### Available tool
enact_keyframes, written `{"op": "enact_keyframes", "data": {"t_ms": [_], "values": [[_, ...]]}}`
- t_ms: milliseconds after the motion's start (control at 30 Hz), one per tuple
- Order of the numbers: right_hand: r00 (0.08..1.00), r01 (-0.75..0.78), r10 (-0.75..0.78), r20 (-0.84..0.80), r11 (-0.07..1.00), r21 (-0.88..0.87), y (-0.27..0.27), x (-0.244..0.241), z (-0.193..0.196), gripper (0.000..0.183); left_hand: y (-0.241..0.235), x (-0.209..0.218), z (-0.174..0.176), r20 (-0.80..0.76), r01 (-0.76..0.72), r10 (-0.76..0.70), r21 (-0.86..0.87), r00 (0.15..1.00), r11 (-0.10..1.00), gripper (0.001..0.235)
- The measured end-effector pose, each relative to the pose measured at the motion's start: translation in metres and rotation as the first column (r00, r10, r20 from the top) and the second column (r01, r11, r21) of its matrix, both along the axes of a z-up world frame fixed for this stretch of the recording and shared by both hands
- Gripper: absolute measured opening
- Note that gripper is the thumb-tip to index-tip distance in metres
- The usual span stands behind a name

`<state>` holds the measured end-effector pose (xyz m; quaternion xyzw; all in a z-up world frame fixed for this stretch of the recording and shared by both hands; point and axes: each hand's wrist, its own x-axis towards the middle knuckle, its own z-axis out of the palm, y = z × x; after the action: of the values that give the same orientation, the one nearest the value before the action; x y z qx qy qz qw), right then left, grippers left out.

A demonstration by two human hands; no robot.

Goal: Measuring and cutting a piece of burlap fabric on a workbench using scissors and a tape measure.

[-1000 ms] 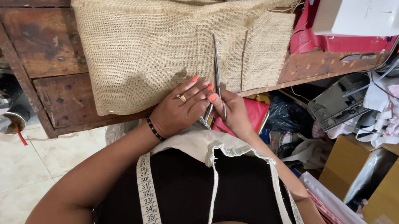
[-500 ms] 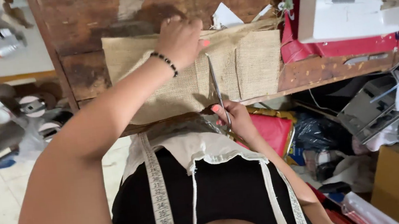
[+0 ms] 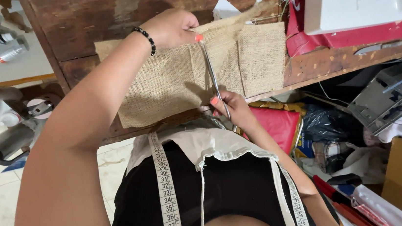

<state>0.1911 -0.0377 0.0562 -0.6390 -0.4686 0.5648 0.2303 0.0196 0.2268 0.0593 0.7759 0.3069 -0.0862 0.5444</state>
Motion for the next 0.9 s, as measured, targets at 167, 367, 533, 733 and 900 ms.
{"op": "enact_keyframes", "data": {"t_ms": [167, 367, 533, 733, 900], "values": [[1.0, -0.012, 0.012, -0.01, 1.0, 0.021, 0.014, -0.007, 0.001, 0.043, 0.001, -0.007, 0.001, 0.006, -0.11, 0.11, -0.056, 0.994, 0.992, 0.021], [0.999, 0.034, -0.034, 0.012, 0.999, -0.008, 0.012, -0.01, -0.006, 0.04, 0.003, -0.016, -0.005, 0.027, -0.1, 0.101, -0.035, 0.994, 0.994, 0.016], [0.999, 0.049, -0.049, -0.006, 0.999, -0.001, 0.008, -0.012, -0.012, 0.037, 0.002, -0.019, -0.02, 0.063, -0.142, 0.146, -0.056, 0.987, 0.988, 0.022], [0.993, 0.121, -0.12, -0.01, 0.993, 0.018, 0.007, -0.018, -0.007, 0.035, 0.004, -0.023, -0.015, 0.05, -0.139, 0.144, -0.079, 0.988, 0.987, 0.043], [0.997, 0.015, -0.016, -0.079, 1.0, -0.005, 0.017, -0.011, -0.007, 0.036, 0.002, -0.022, -0.006, -0.002, -0.17, 0.17, -0.086, 0.985, 0.982, 0.022]]}}
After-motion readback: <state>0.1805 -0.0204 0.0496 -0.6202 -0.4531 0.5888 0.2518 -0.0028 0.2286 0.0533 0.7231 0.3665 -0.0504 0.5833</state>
